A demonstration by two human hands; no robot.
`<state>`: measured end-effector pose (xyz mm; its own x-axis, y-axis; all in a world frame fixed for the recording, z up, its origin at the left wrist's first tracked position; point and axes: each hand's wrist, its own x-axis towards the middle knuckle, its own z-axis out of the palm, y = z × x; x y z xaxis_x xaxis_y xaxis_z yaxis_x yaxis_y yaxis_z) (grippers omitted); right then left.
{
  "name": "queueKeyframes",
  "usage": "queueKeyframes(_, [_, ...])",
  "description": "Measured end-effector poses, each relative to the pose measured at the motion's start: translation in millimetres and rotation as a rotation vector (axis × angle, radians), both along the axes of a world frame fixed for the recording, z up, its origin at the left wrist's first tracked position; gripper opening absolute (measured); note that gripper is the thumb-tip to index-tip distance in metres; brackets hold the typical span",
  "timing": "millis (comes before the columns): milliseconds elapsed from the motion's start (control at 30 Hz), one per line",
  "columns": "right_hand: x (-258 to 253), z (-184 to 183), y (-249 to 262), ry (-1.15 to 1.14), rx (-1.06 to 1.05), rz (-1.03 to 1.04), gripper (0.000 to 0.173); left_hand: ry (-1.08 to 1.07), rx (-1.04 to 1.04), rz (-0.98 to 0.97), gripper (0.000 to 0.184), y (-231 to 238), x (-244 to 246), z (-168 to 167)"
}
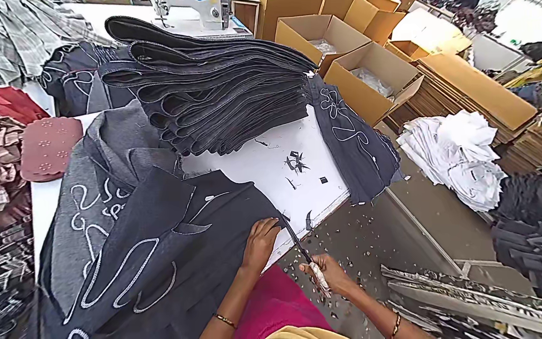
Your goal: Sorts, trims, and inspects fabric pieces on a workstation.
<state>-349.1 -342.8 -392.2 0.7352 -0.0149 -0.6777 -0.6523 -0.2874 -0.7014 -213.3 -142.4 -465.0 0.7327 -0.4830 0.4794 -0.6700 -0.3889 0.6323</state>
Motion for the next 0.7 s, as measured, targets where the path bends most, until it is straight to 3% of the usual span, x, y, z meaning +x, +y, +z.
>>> queueKeyframes(233, [7.5,8.1,-4.3,0.113,0.171,-0.093,0.031,0.061,-0.048,-0.016,0.02,1.2,1.3,2.2])
queueKeyframes(467, [16.7,4.9,-9.0,0.09,0.069,0.033,0.036,0.091,-0.122,-0.026,0.018,2.5,3.2,0.2])
queueKeyframes(700, [14.8,4.8,5.0,0.064,0.161,-0.083,0.03,0.098,-0.078,-0.024,0.019,1.6,2.3,0.6])
